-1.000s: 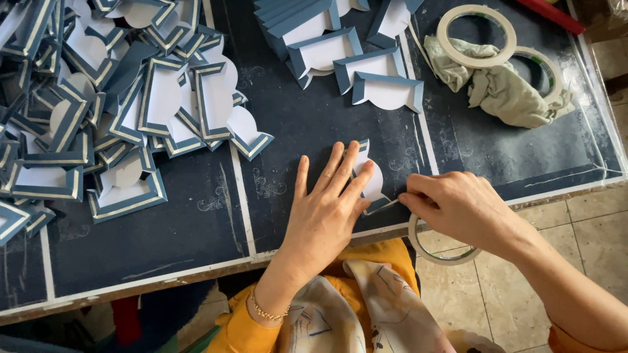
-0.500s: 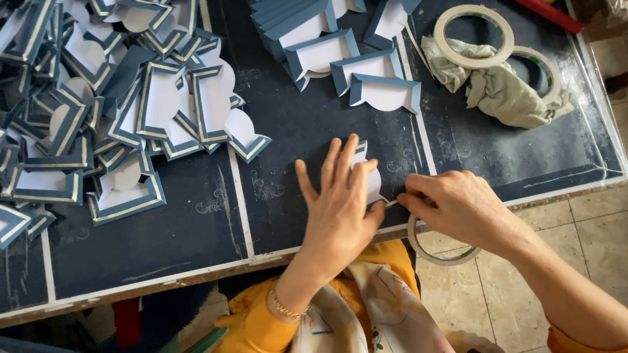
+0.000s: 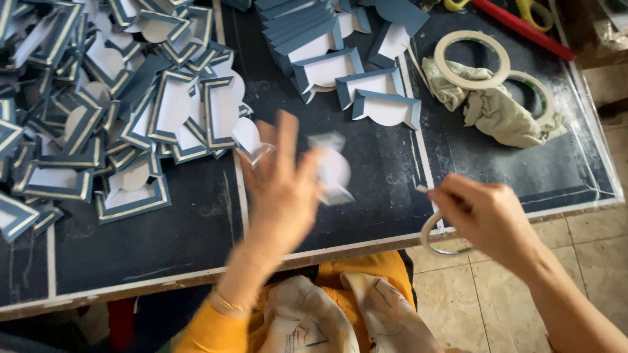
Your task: Applying double-sided tape to small decorative paper cutouts in a repetitive assembly process.
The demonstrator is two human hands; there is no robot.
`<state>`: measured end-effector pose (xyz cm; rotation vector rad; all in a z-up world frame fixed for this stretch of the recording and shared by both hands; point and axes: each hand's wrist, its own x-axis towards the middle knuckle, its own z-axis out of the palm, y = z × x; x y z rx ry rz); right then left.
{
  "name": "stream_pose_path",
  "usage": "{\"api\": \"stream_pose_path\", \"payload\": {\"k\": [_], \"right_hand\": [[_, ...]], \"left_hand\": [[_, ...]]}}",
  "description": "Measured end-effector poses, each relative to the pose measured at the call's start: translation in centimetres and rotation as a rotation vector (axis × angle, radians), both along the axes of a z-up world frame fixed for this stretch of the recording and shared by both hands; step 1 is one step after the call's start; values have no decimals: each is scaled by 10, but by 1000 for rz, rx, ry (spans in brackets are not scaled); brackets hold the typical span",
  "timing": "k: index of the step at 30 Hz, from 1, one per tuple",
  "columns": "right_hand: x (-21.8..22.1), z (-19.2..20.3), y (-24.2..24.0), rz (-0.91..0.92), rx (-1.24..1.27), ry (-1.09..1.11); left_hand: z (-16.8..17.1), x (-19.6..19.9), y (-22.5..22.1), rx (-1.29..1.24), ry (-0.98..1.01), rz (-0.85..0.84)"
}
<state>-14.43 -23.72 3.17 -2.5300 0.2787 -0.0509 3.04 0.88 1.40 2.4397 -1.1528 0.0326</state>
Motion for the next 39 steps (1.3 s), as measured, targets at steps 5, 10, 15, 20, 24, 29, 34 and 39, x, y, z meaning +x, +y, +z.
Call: {"api": "stream_pose_path", "payload": {"k": [5, 10, 15, 20, 24, 29, 34, 39], "right_hand": [[9, -23, -5, -106, -105, -31], [3, -32, -2, -128, -259, -134], [-5, -42, -4, -160, -229, -140], [-8, -31, -12, -110, 92, -148], [-6, -8, -12, -100, 324, -12], [3, 1, 6, 10, 216, 111], [13, 13, 7, 108, 131, 210], [10, 13, 2, 197, 158, 322]], "left_hand": [[28, 21, -14, 39, -217, 265], [-2, -3, -103, -200, -174, -137], [-60, -14, -152, -19, -232, -152], [-39, -21, -86, 2, -98, -407], [6, -23, -24, -161, 219, -586], [9, -39, -24, -282, 38, -199], [-14, -45, -44, -112, 7, -83], [0, -25, -25, 84, 179, -320]]}}
